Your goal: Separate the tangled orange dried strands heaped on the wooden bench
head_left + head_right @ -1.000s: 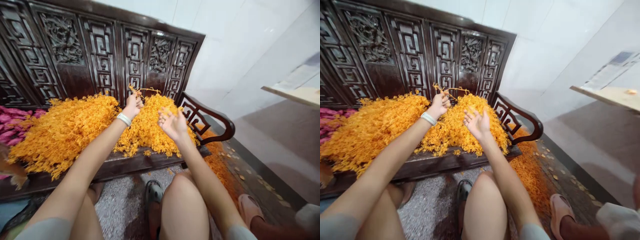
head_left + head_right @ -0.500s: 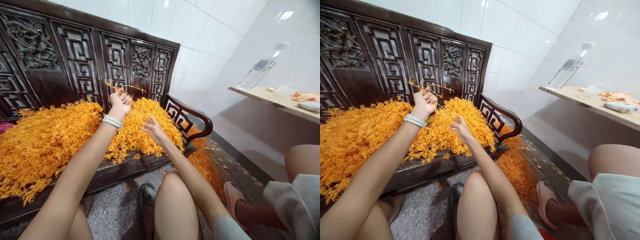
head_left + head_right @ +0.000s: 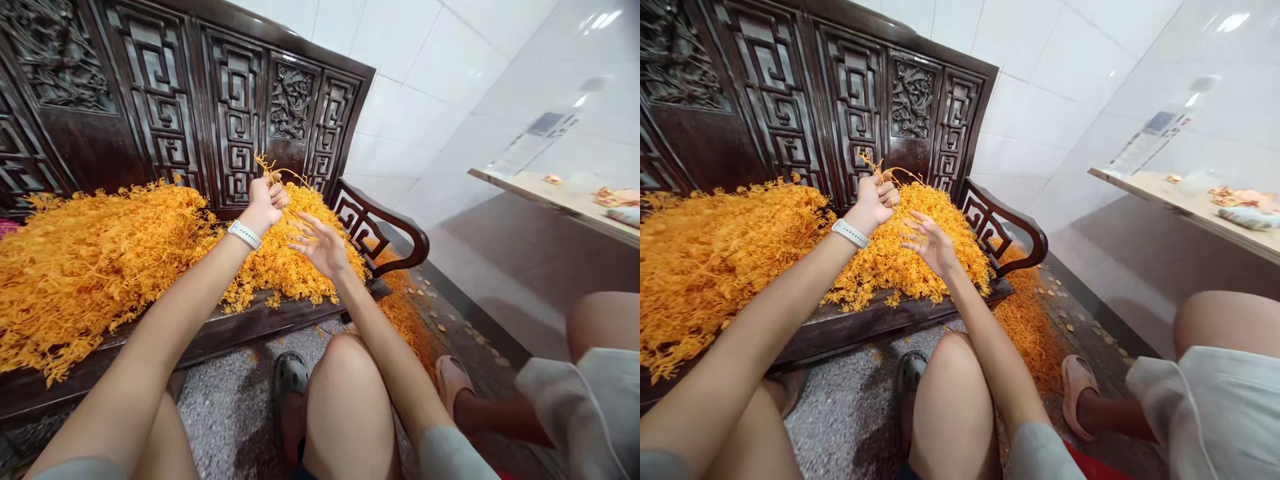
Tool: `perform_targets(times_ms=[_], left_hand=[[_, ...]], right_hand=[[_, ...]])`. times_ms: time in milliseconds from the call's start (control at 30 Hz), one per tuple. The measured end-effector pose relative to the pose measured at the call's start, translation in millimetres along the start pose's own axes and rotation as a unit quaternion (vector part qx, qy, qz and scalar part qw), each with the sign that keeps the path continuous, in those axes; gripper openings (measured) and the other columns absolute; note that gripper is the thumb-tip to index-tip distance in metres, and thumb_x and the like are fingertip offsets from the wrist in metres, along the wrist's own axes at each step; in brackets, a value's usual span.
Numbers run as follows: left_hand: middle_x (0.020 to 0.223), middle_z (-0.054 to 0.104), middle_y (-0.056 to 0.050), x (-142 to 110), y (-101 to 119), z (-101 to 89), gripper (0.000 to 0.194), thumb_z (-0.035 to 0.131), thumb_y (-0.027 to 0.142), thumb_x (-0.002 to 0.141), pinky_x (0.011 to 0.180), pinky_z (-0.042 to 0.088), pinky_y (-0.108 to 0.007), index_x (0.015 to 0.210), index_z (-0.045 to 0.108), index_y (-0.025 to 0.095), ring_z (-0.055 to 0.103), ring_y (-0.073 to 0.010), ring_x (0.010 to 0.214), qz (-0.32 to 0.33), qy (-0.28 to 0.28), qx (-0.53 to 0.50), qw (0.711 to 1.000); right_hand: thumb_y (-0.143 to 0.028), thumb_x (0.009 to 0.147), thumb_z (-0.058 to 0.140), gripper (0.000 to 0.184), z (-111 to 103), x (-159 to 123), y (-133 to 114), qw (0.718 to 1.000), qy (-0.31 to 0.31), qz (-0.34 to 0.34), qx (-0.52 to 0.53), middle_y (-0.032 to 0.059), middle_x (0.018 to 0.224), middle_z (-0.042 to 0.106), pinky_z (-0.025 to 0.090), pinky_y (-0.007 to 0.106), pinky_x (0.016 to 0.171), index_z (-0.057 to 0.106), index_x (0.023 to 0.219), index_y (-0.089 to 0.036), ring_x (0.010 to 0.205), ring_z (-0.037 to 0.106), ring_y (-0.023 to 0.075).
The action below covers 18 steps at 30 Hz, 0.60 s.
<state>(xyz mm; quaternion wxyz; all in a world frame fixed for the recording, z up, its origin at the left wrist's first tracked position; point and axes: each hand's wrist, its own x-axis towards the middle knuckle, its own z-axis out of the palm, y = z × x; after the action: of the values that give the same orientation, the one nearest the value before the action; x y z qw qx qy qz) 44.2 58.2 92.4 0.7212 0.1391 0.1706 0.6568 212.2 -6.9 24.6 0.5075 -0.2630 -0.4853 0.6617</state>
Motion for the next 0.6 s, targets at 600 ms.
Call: perform_targets(times_ms=[600], left_hand=[[0.047, 0.022, 0.011, 13.5, -8.2, -10.2, 0.038, 0.042, 0.019, 0.112, 0.041, 0.010, -0.020, 0.075, 0.052, 0.018, 0.017, -0.0035, 0.033, 0.045, 0.098, 0.006, 0.994]], right_hand=[[-0.046, 0.090, 0.084, 0.039, 27.3, 9.0, 30.1, 0.996, -0.005, 0.020, -0.085, -0.0103, 0.052, 0.037, 0.038, 0.026, 0.055, 0.066, 0.072, -0.017, 0.049, 0.032, 0.0072]])
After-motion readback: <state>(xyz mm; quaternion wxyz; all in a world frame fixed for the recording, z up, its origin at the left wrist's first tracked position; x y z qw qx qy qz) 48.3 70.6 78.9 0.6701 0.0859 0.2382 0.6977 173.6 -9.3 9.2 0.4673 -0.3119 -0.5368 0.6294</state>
